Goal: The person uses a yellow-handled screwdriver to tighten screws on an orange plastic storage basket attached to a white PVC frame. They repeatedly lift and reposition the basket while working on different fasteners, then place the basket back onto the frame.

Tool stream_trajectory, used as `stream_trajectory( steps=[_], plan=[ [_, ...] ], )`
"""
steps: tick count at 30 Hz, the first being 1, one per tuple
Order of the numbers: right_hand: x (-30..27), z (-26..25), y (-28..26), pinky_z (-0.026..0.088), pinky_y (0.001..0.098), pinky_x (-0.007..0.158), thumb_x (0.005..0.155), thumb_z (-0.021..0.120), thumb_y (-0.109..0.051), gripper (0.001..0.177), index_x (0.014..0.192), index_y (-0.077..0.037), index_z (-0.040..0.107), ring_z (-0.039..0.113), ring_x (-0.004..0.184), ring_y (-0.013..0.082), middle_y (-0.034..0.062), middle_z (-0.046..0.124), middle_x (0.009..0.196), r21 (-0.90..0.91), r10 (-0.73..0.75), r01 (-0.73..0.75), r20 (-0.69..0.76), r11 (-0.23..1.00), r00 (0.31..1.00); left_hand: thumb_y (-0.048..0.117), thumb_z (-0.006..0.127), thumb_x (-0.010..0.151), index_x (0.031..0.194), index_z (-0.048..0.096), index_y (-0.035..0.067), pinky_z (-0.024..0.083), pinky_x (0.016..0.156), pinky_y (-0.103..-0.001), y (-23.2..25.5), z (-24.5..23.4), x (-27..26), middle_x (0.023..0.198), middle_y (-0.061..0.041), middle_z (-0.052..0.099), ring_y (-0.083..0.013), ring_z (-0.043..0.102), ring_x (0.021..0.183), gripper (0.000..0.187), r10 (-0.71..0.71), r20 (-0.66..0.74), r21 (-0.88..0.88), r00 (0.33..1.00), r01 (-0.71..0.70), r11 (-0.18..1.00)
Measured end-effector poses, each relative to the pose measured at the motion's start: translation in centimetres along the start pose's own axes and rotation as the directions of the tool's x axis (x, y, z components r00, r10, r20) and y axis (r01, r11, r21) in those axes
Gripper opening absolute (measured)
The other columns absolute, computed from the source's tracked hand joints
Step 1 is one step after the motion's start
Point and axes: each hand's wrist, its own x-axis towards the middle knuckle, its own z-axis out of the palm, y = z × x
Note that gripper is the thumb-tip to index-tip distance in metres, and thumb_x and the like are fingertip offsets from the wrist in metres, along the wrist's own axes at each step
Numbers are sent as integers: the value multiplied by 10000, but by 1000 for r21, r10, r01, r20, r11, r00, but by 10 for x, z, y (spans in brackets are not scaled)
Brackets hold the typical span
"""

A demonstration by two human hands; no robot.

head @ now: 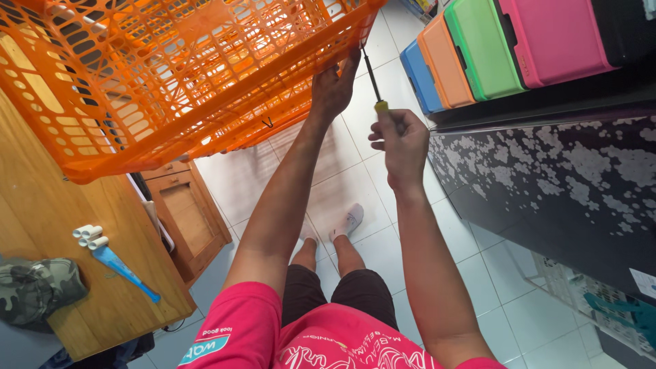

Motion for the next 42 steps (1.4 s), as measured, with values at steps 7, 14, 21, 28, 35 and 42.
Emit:
stream_trajectory(
  steps=[7, 14, 21, 28, 35, 42],
  plan=[
    [10, -10, -14, 399, 210, 442, 941, 754, -165, 203, 1050, -30, 649, 533, 532, 70, 19, 659, 868, 355, 165, -232, 211, 906, 964, 475, 543, 1059, 1321, 675, 101, 522, 1038, -426, -5, 0, 1, 1275, -141, 728, -318, 679, 1218, 476, 16, 17, -3, 1000, -16, 1000],
    [-5, -9, -13, 513, 214, 509, 1017, 727, -204, 209, 984, -7, 666, 650, 602, 59, 20, 692, 804, -412, -304, 282, 12, 867, 953, 445, 550, 1068, 1323, 663, 97, 517, 1034, -429, -5, 5, -6, 1264, -145, 728, -330, 681, 1203, 447, 77, -27, 22, 997, -77, 997],
    [31, -34, 1, 350, 179, 380, 1032, 712, -243, 318, 1155, 41, 636, 506, 495, 62, 44, 597, 770, 552, 318, -762, 695, 340, 645, 477, 516, 1059, 1305, 681, 111, 529, 997, -429, 0, 0, -3, 1233, -138, 746, -326, 702, 1167, 471, -12, -2, 47, 1000, 12, 999],
    [4, -17, 12, 568, 279, 692, 968, 791, -119, 255, 1099, -27, 592, 668, 776, 129, 18, 655, 932, 55, -184, 180, 84, 982, 979, 452, 549, 1064, 1308, 674, 105, 520, 1034, -434, -2, 3, -5, 1262, -146, 734, -326, 689, 1200, 442, 41, -23, 34, 999, -40, 999],
    [12, -25, 12, 385, 198, 467, 1043, 676, -276, 269, 1063, -8, 660, 530, 563, 93, 52, 642, 794, 213, 152, -171, 100, 962, 983, 454, 512, 1073, 1347, 643, 103, 509, 1033, -426, -7, 8, -11, 1295, -146, 710, -329, 668, 1220, 464, 16, -23, 61, 1000, -14, 998],
    [29, -44, 0, 360, 153, 386, 1043, 670, -199, 245, 1241, -83, 584, 517, 520, 45, 80, 651, 938, 508, 272, -727, 699, 462, 661, 452, 527, 1065, 1319, 672, 119, 511, 1027, -426, -3, 3, -5, 1281, -137, 720, -326, 669, 1211, 443, 2, -21, 111, 1000, 0, 994]
  ],
)
